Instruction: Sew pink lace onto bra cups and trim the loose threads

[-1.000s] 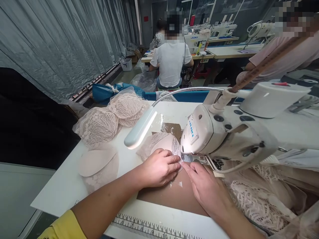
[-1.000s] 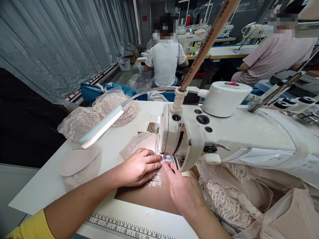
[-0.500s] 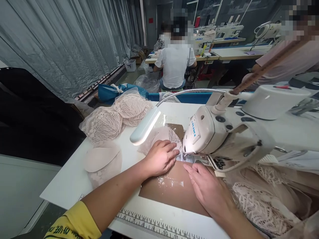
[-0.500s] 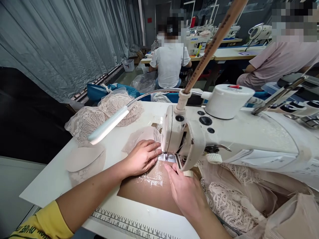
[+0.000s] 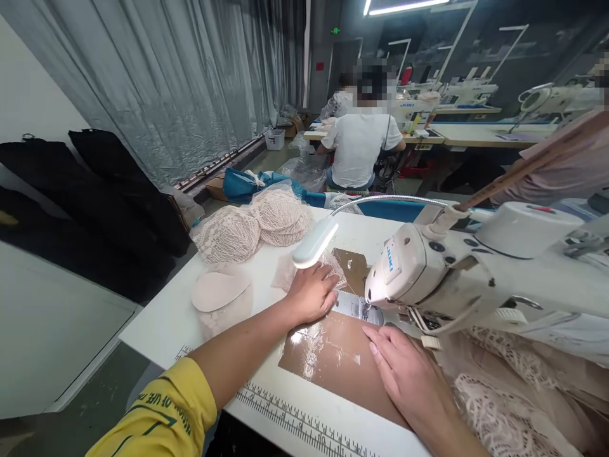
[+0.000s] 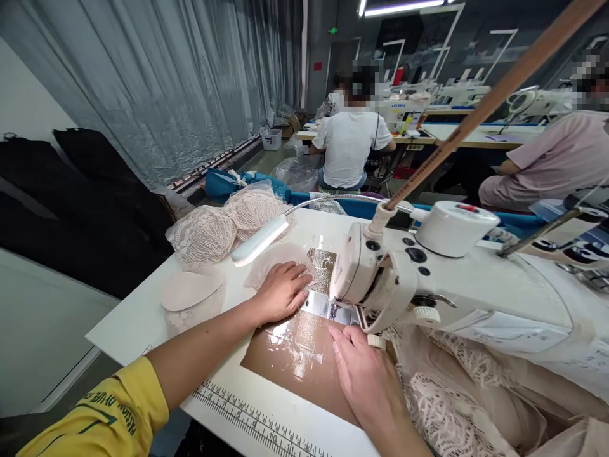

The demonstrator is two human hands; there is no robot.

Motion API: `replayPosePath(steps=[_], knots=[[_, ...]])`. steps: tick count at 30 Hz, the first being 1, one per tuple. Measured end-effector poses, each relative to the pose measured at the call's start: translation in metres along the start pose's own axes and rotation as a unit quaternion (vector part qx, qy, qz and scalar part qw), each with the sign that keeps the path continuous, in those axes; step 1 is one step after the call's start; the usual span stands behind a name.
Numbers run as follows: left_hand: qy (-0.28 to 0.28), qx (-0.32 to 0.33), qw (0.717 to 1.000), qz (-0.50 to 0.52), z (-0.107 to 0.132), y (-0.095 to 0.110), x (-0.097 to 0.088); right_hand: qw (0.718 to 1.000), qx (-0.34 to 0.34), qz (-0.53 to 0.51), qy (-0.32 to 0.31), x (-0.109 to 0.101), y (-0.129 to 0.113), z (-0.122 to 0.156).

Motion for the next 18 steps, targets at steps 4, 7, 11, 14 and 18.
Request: replayPosePath(steps=[4,7,11,14,18], knots=[[-0.032,-0.036,0.999,0.0,0.008,0.006,-0.02,0.999,-0.026,-0.003,0.027,-0.002,0.0,0.001],[-0.024,-0.069,0.997,-0.01,0.029,0.007,-0.056,0.998,-0.047,-0.01,0.05,0.001,0.0,0.003],[0.081,-0.234,0.966,-0.079,0.088,-0.039,-0.116,0.995,-0.049,-0.027,0.083,0.006,0.004,0.007],[0.178,-0.385,0.904,-0.053,0.154,-0.09,-0.145,0.994,-0.044,-0.058,0.076,0.015,0.008,0.01],[0.156,-0.38,0.911,0.029,0.203,-0.111,-0.138,0.995,-0.022,-0.088,0.043,0.027,0.013,0.013]])
Point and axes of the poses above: each hand's wrist, its own z-axis away from the middle knuckle, its own x-axis out of the palm, y = z × x, the point moved 7 cm from there along -z, towards the middle knuckle, and after that the axes turned 15 degrees about z, right-handed, at the moved point
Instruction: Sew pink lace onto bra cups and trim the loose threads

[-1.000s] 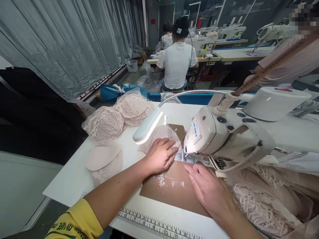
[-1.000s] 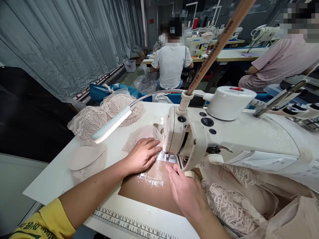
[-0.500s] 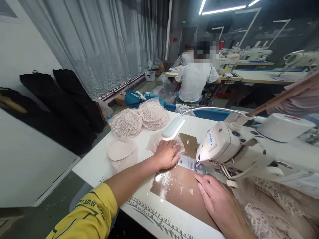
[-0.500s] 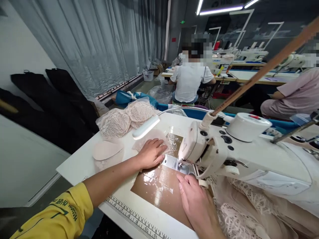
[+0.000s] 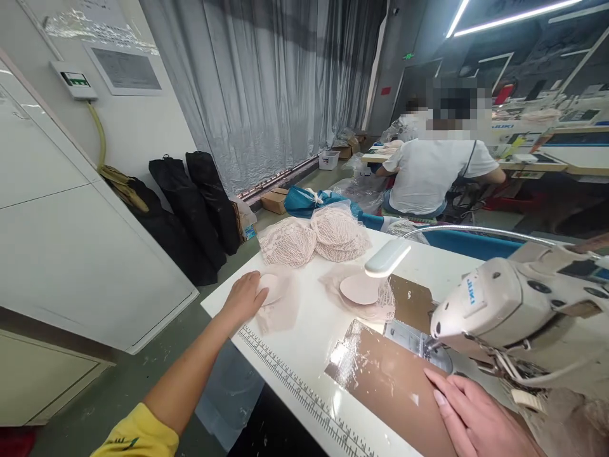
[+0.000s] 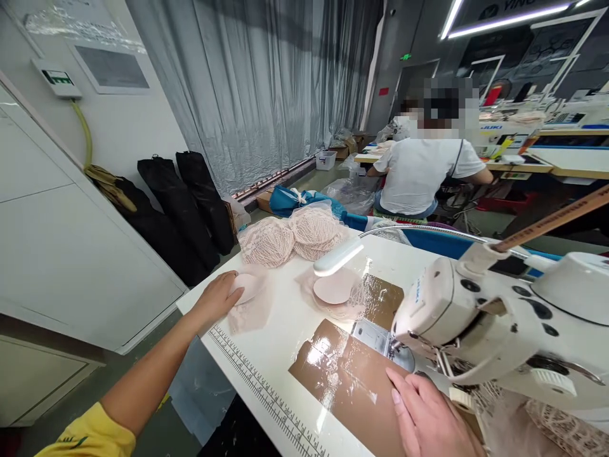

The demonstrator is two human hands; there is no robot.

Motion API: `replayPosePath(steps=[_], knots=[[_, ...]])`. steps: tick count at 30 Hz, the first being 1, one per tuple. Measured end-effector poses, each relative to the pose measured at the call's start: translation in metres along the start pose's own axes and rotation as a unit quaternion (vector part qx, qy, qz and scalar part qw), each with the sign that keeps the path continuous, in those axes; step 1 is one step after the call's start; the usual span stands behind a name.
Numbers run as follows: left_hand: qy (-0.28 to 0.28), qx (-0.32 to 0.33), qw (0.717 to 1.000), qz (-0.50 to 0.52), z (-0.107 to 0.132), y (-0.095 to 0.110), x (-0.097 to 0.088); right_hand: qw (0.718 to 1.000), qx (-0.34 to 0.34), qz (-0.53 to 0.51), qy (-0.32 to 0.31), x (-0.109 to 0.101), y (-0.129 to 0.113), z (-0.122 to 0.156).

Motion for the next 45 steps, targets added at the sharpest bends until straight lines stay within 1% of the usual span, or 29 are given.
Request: replayPosePath(steps=[1,2,3,4,5,6,7,8,9,10,11,13,14,15,17,18,20,21,22,23,24,26,28,30,32,34,38,41,45], knots=[[-0.016,0.007,1.0,0.016,0.007,-0.001,0.002,1.0,0.009,-0.004,-0.008,0.002,0.002,0.001],[-0.039,0.014,0.998,0.043,0.015,0.003,0.007,1.0,0.018,-0.006,-0.014,0.003,0.003,0.001],[-0.073,0.02,0.993,0.092,0.023,0.01,0.013,0.999,0.028,-0.007,-0.019,0.004,0.005,0.002],[-0.119,0.025,0.98,0.16,0.031,0.023,0.022,0.999,0.036,-0.009,-0.026,0.004,0.006,0.002],[-0.177,0.03,0.952,0.25,0.039,0.039,0.033,0.998,0.042,-0.012,-0.037,0.003,0.006,0.001],[-0.243,0.032,0.905,0.348,0.047,0.06,0.045,0.998,0.05,-0.016,-0.047,0.002,0.007,0.001],[-0.303,0.033,0.854,0.422,0.054,0.081,0.057,0.996,0.059,-0.024,-0.057,0.0,0.007,0.0],[-0.354,0.033,0.811,0.464,0.06,0.101,0.07,0.994,0.072,-0.035,-0.068,-0.003,0.007,0.0],[-0.391,0.036,0.788,0.474,0.063,0.119,0.083,0.992,0.09,-0.051,-0.073,-0.008,0.007,-0.001],[-0.407,0.047,0.789,0.458,0.063,0.133,0.096,0.988,0.113,-0.07,-0.078,-0.013,0.007,-0.001],[-0.407,0.06,0.807,0.423,0.061,0.144,0.108,0.983,0.137,-0.092,-0.075,-0.019,0.007,-0.001],[-0.386,0.091,0.857,0.329,0.053,0.16,0.132,0.974,0.179,-0.131,-0.049,-0.034,0.005,-0.002],[-0.374,0.105,0.876,0.286,0.048,0.166,0.141,0.971,0.177,-0.154,-0.041,-0.039,0.002,-0.004],[-0.365,0.118,0.889,0.249,0.044,0.17,0.149,0.97,0.162,-0.177,-0.04,-0.043,-0.002,-0.006],[-0.349,0.147,0.907,0.184,0.036,0.179,0.156,0.97,0.115,-0.201,-0.067,-0.045,-0.013,-0.009],[-0.334,0.166,0.916,0.149,0.033,0.183,0.155,0.973,0.092,-0.195,-0.085,-0.044,-0.017,-0.011],[-0.281,0.224,0.93,0.081,0.03,0.194,0.146,0.98,0.059,-0.156,-0.111,-0.041,-0.023,-0.012],[-0.253,0.26,0.93,0.054,0.031,0.201,0.141,0.983,0.048,-0.133,-0.116,-0.039,-0.025,-0.012],[-0.236,0.298,0.924,0.035,0.035,0.208,0.137,0.986,0.041,-0.114,-0.115,-0.038,-0.026,-0.012],[-0.232,0.336,0.913,0.022,0.041,0.215,0.137,0.988,0.038,-0.101,-0.112,-0.036,-0.026,-0.012],[-0.242,0.371,0.896,0.01,0.049,0.22,0.139,0.989,0.038,-0.093,-0.11,-0.034,-0.026,-0.012],[-0.273,0.425,0.863,-0.015,0.065,0.225,0.151,0.991,0.041,-0.077,-0.102,-0.032,-0.025,-0.012],[-0.278,0.453,0.846,-0.039,0.073,0.224,0.164,0.993,0.048,-0.047,-0.092,-0.031,-0.023,-0.011],[-0.271,0.468,0.839,-0.053,0.073,0.221,0.173,0.994,0.055,-0.008,-0.09,-0.029,-0.021,-0.01],[-0.28,0.476,0.831,-0.061,0.071,0.219,0.178,0.994,0.059,0.027,-0.094,-0.027,-0.019,-0.01],[-0.296,0.471,0.828,-0.065,0.066,0.219,0.179,0.992,0.059,0.047,-0.103,-0.025,-0.018,-0.01],[-0.317,0.45,0.833,-0.055,0.055,0.219,0.175,0.988,0.066,0.067,-0.121,-0.022,-0.016,-0.011],[-0.33,0.458,0.824,-0.042,0.051,0.218,0.177,0.986,0.07,0.085,-0.127,-0.021,-0.017,-0.013],[-0.352,0.472,0.808,-0.033,0.044,0.215,0.183,0.986,0.07,0.1,-0.115,-0.021,-0.017,-0.013]])
Point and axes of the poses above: each hand's wrist, its own z-axis away from the middle knuckle, its own x-axis out of the palm, y = z × x, the point moved 7 cm from there along -z, towards the middle knuckle, and after that the axes turned 15 degrees about z, right-handed, at the moved point
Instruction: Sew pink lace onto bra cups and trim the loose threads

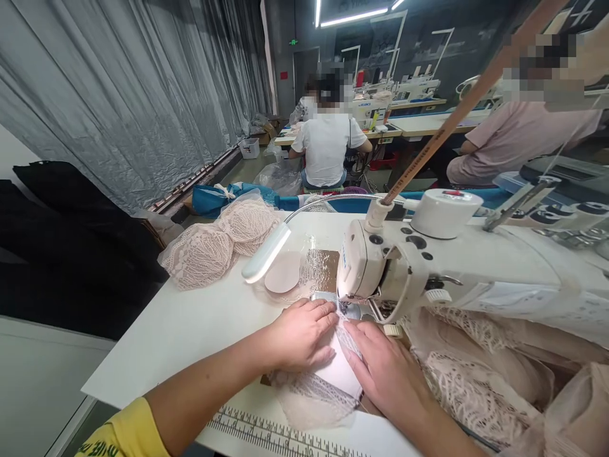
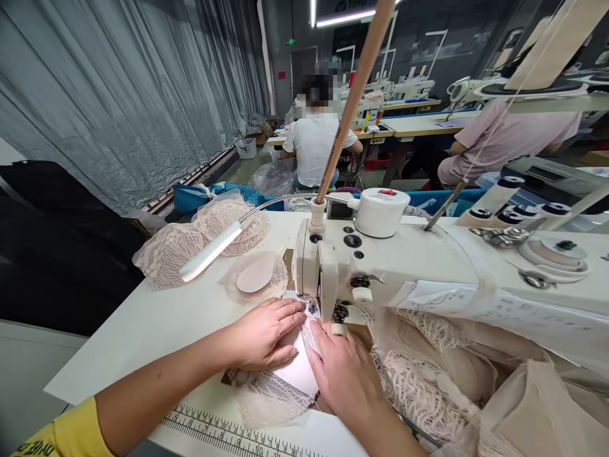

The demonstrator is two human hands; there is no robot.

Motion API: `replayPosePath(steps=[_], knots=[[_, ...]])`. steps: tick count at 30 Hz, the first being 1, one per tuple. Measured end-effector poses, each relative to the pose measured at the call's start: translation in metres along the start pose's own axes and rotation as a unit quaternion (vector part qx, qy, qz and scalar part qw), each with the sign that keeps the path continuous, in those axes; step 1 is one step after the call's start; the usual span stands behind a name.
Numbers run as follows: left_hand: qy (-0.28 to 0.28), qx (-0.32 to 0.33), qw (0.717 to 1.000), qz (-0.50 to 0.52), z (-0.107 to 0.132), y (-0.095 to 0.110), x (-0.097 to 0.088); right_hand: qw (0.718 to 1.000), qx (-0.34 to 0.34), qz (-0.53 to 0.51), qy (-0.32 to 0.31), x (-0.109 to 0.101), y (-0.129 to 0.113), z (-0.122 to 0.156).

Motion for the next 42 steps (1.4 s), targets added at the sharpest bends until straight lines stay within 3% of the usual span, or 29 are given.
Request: replayPosePath(steps=[12,17,26,37,42], knots=[[-0.07,0.058,0.996,-0.016,-0.014,-0.011,-0.012,1.0,0.026,-0.014,-0.011,0.001,0.001,-0.004],[-0.048,0.089,0.993,-0.063,-0.009,0.004,-0.022,0.996,0.036,-0.083,0.004,-0.003,0.011,-0.001],[0.006,0.101,0.995,-0.023,0.0,0.01,-0.004,0.991,0.036,-0.126,0.017,0.009,0.011,0.008],[0.013,0.088,0.996,0.012,0.001,0.004,-0.005,0.998,-0.021,-0.036,0.041,-0.009,0.0,0.003],[0.02,0.08,0.996,0.015,0.0,-0.002,-0.005,0.999,-0.014,-0.007,0.048,0.003,-0.002,0.006]])
Point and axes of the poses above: each hand's wrist, its own z-axis away from the middle knuckle, its own x-axis out of the palm, y = z × x, the point moved 7 cm from there along -z, towards the middle knuckle, and after that the axes turned 15 degrees about z, right-handed, at the moved point
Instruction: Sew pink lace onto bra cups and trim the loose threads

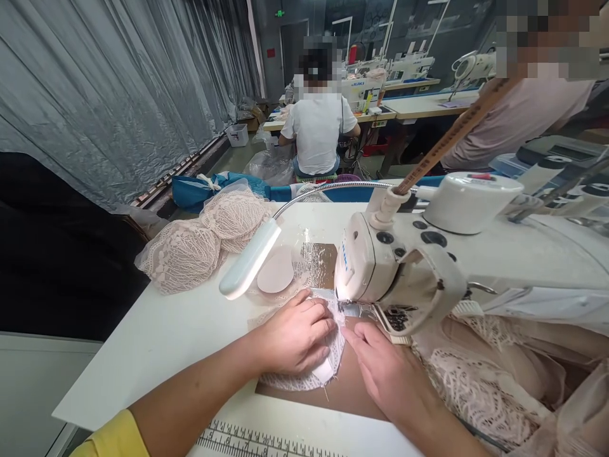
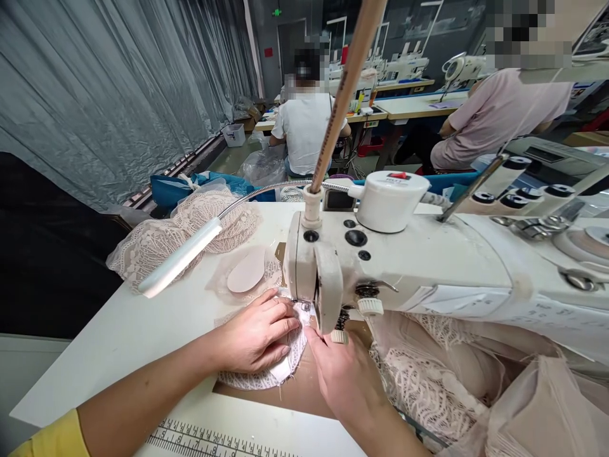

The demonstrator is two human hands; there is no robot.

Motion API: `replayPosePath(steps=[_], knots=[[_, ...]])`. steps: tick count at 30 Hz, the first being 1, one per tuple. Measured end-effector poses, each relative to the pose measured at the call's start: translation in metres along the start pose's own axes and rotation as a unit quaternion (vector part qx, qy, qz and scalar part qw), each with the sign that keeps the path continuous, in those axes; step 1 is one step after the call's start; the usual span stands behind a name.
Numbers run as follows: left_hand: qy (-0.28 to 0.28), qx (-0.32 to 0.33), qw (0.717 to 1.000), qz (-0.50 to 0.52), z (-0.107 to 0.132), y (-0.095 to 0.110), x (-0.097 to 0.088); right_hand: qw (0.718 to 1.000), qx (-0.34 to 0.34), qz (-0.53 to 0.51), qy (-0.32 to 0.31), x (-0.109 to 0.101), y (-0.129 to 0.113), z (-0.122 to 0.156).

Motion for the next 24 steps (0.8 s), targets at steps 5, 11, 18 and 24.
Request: replayPosePath(steps=[5,11,18,24], knots=[[0.022,0.011,1.0,-0.011,-0.002,-0.002,-0.002,0.999,0.039,0.025,0.006,0.01,0.002,0.002],[0.021,0.076,0.997,-0.028,-0.006,0.006,-0.005,0.999,0.016,0.035,0.002,-0.001,0.001,-0.005],[-0.046,0.111,0.992,-0.033,-0.006,0.0,0.0,1.0,0.004,0.007,0.009,-0.008,0.001,-0.007],[-0.057,0.115,0.992,-0.018,-0.005,-0.003,-0.001,1.0,0.005,0.015,0.008,-0.006,0.001,-0.005]])
Point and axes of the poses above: each hand's wrist, its own z-axis away from the middle knuckle, its own x-axis out of the palm, y = z × x, the point moved 7 cm from there along -z, towards the middle knuckle, and after that the axes turned 15 degrees about z, right-handed, at the moved point
